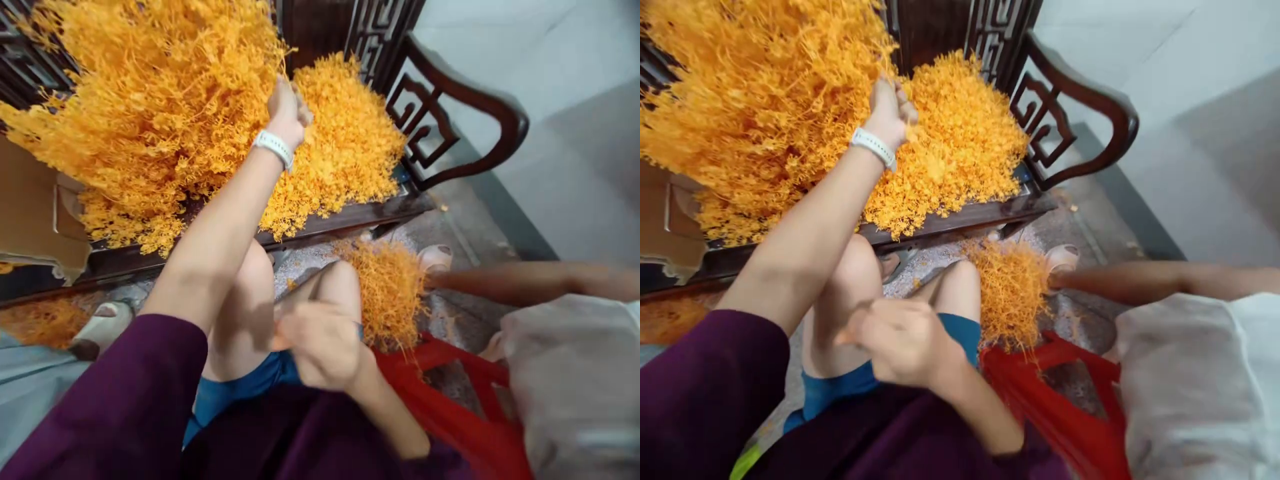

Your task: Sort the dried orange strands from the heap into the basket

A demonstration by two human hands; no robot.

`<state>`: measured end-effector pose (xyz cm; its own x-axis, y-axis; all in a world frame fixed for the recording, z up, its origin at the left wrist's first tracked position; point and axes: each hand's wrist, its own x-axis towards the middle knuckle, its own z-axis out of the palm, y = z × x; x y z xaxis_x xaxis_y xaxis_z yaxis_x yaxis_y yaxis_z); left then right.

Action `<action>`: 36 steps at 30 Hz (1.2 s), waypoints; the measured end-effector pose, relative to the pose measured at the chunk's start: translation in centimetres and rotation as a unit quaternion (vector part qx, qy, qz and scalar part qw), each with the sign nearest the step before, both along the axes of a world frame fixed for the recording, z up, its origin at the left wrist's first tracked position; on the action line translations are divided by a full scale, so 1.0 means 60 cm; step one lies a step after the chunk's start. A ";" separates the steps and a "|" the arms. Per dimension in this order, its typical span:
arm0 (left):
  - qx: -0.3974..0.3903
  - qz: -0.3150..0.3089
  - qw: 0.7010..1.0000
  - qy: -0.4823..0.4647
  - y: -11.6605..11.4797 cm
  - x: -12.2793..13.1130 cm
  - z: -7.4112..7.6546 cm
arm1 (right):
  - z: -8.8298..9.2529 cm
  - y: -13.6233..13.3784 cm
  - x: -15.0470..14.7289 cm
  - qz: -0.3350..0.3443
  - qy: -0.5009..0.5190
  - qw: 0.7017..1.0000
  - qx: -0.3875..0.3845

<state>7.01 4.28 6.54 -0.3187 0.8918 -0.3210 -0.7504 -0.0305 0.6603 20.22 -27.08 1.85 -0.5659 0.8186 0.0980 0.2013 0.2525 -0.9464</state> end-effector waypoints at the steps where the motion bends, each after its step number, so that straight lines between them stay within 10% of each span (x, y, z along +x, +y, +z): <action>1: 0.007 -0.013 1.000 -0.019 0.006 -0.014 -0.004 | 0.010 -0.006 -0.001 0.095 -0.026 0.995 0.013; 5: 0.061 -0.062 0.994 -0.073 -0.015 -0.048 -0.006 | 0.047 0.042 0.038 0.421 -0.132 0.897 0.029; 7: 0.099 -0.080 0.989 -0.076 -0.029 -0.061 0.003 | 0.067 0.108 0.064 0.423 -0.088 0.902 0.014; 10: 0.122 -0.095 0.985 -0.079 -0.045 -0.083 0.025 | 0.090 0.237 0.086 0.136 0.086 0.986 0.044; 12: 0.112 -0.102 0.984 -0.093 -0.057 -0.095 0.042 | 0.091 0.317 0.089 -0.095 0.141 0.983 0.074; 15: 0.098 -0.105 0.983 -0.112 -0.079 -0.096 0.064 | 0.067 0.381 0.087 -0.241 0.101 0.959 0.110; 21: 0.099 -0.218 0.968 -0.080 -0.125 -0.012 0.088 | 0.010 0.342 0.068 -0.235 0.167 0.957 0.009; 25: 0.095 -0.344 0.933 -0.045 -0.146 0.048 0.087 | 0.012 0.319 0.084 -0.240 0.149 0.951 0.122; 33: 0.111 -0.239 0.964 -0.023 -0.118 0.036 0.075 | 0.046 0.209 0.135 -0.145 0.163 0.962 0.162; 36: 0.091 -0.249 0.963 -0.059 -0.126 0.035 0.080 | 0.044 0.198 0.138 -0.209 0.163 0.949 0.173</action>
<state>9.10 -3.26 11.34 0.1913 0.9694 -0.1536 -0.7712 0.2452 0.5875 28.50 -15.18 4.49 -0.0922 0.8520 0.5154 0.0627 0.5215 -0.8509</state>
